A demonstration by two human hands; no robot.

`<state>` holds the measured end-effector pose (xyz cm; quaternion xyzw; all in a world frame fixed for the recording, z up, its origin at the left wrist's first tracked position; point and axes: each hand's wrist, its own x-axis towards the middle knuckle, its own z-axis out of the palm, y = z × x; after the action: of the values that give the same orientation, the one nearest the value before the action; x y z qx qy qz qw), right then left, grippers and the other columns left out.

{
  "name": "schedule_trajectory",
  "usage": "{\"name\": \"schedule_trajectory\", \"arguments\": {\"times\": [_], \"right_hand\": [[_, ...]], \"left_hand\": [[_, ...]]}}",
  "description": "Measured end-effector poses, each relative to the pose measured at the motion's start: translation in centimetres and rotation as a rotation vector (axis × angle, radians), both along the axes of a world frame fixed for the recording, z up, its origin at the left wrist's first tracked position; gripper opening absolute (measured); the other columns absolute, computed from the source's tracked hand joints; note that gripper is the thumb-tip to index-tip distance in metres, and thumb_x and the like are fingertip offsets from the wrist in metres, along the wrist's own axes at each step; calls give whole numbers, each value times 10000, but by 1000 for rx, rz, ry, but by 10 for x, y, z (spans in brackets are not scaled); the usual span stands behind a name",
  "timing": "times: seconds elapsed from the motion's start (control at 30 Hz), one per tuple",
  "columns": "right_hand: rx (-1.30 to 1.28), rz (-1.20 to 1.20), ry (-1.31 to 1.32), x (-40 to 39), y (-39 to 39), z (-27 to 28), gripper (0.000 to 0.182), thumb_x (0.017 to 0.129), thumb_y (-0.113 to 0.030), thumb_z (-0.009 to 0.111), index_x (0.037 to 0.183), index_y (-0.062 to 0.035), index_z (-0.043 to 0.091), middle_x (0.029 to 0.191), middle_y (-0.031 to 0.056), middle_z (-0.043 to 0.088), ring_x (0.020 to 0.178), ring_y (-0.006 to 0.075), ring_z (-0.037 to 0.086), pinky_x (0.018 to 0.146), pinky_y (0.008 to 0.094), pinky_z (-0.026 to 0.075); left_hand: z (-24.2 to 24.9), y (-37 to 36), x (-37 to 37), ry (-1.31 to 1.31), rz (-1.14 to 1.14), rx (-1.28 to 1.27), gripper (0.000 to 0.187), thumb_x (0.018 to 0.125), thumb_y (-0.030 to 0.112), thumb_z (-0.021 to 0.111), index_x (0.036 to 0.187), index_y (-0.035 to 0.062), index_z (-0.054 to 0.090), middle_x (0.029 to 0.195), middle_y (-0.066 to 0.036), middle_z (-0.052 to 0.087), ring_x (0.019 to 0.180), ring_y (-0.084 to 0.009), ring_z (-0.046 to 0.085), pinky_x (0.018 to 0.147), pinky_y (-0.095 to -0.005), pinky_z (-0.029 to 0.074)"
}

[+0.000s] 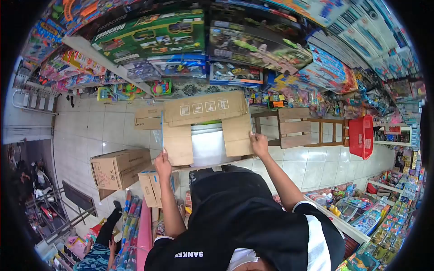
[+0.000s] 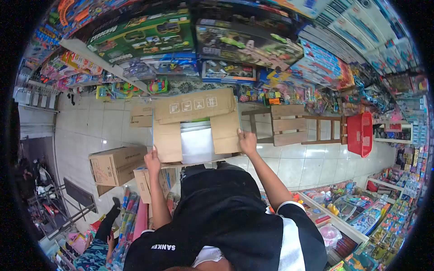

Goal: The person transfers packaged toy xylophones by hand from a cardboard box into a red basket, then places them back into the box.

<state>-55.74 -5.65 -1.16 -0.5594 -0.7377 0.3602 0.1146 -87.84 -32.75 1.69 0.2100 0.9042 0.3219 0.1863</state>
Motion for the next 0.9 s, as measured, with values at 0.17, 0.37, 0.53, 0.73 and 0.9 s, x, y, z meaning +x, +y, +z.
{"name": "schedule_trajectory", "arguments": {"times": [0.17, 0.37, 0.53, 0.73, 0.9], "right_hand": [[70, -88, 6, 56, 13, 22, 508, 954, -388, 555, 714, 50, 646, 648, 291, 559, 616, 441, 592, 592, 490, 432], [33, -284, -5, 110, 36, 66, 505, 946, -373, 585, 711, 71, 633, 633, 289, 560, 546, 378, 562, 575, 479, 411], [148, -388, 114, 154, 56, 83, 474, 948, -376, 587, 833, 73, 682, 705, 295, 611, 644, 377, 641, 630, 458, 462], [229, -428, 144, 234, 85, 100, 434, 947, -371, 592, 971, 47, 705, 771, 291, 644, 741, 390, 681, 681, 441, 492], [334, -474, 177, 318, 106, 63, 539, 957, -439, 574, 832, 79, 654, 617, 257, 553, 547, 246, 524, 566, 425, 416]], "left_hand": [[-8, 23, 44, 145, -109, 112, 428, 1020, 300, 461, 886, -74, 619, 754, -320, 552, 711, -487, 554, 648, -484, 433], [37, 93, 71, 65, -162, 170, 393, 1011, 283, 478, 886, -59, 626, 720, -303, 553, 677, -488, 543, 609, -476, 430], [51, 142, 105, 98, -243, 256, 397, 1010, 301, 489, 909, -56, 632, 667, -268, 541, 587, -370, 513, 601, -434, 438], [67, 194, 181, 118, -293, 315, 414, 1010, 309, 488, 853, -50, 625, 650, -286, 513, 589, -437, 515, 575, -452, 421], [49, 229, 263, 113, -328, 286, 414, 1010, 312, 491, 870, -51, 634, 674, -294, 518, 614, -453, 506, 585, -454, 421]]}}
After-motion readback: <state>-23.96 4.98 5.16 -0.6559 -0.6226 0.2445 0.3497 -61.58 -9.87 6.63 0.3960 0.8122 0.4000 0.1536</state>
